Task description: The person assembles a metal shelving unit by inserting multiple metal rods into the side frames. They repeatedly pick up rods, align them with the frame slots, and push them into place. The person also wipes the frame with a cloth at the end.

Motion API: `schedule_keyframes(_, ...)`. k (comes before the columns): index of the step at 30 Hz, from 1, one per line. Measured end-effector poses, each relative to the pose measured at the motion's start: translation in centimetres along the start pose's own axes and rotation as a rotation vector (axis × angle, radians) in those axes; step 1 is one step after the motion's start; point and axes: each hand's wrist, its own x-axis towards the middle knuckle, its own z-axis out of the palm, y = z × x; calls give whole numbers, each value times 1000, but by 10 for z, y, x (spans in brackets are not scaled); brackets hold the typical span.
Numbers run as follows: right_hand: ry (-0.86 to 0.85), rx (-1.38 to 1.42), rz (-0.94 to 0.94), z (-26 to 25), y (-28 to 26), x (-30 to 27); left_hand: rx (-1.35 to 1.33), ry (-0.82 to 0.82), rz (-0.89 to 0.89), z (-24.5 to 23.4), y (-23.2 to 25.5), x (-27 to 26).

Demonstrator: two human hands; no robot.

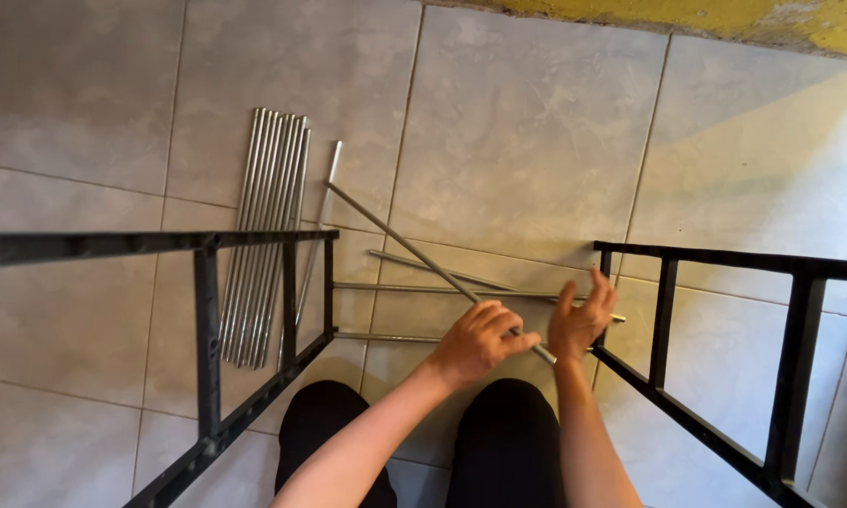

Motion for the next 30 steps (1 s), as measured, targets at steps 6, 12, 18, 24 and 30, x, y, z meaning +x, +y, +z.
schedule_keyframes(6, -948, 827, 762, 1, -86, -28, 3, -38, 73, -18, 16, -42)
schedule_keyframes(12, -1296, 1085, 857, 3, -128, -52, 10, -85, 43, -43, 21, -85)
schedule_keyframes(18, -1228, 974, 850, 19, -117, -88, 105, 96, -187, -64, 45, -131)
schedule_keyframes(24, -1092, 941, 884, -14, -143, -122, -169, 568, -959, -68, 63, -167)
schedule_keyframes(30, -1054, 862, 845, -60, -178, -157, -306, 1273, -1168, -104, 37, -203)
